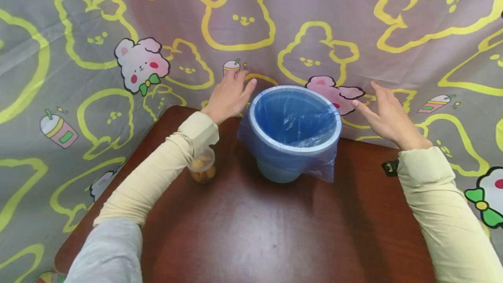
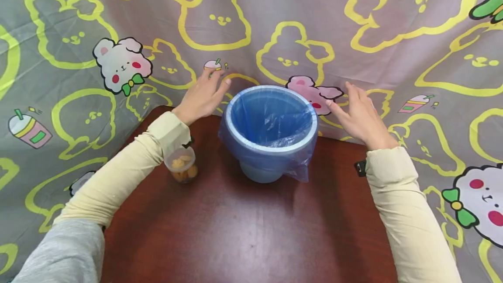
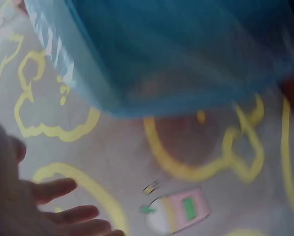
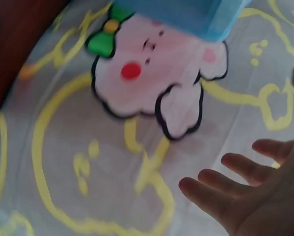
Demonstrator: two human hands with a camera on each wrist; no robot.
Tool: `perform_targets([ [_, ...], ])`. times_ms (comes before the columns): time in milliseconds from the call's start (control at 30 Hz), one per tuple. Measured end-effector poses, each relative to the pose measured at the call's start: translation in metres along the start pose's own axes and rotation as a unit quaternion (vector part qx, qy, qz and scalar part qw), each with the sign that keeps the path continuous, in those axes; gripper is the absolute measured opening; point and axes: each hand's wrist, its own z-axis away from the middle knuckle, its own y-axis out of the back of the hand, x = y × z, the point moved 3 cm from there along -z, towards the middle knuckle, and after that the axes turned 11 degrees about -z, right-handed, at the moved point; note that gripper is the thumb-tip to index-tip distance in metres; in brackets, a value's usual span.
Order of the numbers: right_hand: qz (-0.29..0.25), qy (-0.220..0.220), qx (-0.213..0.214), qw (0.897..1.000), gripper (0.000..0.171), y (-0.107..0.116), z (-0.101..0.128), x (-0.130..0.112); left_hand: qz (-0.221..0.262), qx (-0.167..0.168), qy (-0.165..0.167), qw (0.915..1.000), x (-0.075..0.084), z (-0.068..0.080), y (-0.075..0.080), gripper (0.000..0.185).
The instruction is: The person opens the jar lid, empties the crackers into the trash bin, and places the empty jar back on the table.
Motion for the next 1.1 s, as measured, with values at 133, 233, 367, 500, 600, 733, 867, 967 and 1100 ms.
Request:
perform_targets([
  [133,-0.071,-0.024,0.057,0.996,0.077,-0.019,0.009,-0.001,0.11,0.015,0.037,0.9932,-0.002,0.007,-0.014,0.057],
  [233,-0.134,-0.055,0.091,0.985,0.073,-0.035,0.018,-0.003,0.179,0.019,0.056,0.9822,-0.003,0.015,-0.025,0.05],
  [367,-0.192,-0.086,0.099,0.973,0.07,-0.056,0.029,-0.01,0.236,0.022,0.081,0.9682,-0.005,0.028,-0.038,0.044],
  [500,-0.211,-0.082,0.108,0.968,0.065,-0.071,0.038,-0.023,0.244,0.033,0.073,0.9665,-0.006,0.04,-0.046,0.042],
  [600,-0.203,-0.055,0.137,0.968,0.057,-0.077,0.046,-0.035,0.234,0.042,0.041,0.9704,-0.007,0.047,-0.048,0.039],
  [733,-0.177,0.006,0.189,0.966,0.048,-0.081,0.055,-0.05,0.219,0.041,-0.013,0.9747,-0.011,0.051,-0.045,0.039],
  [867,-0.158,0.091,0.231,0.956,0.042,-0.084,0.061,-0.068,0.199,0.031,-0.053,0.9781,-0.018,0.054,-0.038,0.041],
  [967,-0.156,0.155,0.247,0.944,0.04,-0.087,0.063,-0.084,0.177,0.024,-0.068,0.9815,-0.026,0.057,-0.033,0.041],
  [1100,-0.16,0.207,0.241,0.935,0.039,-0.095,0.065,-0.105,0.15,0.018,-0.073,0.9859,-0.04,0.065,-0.029,0.039],
])
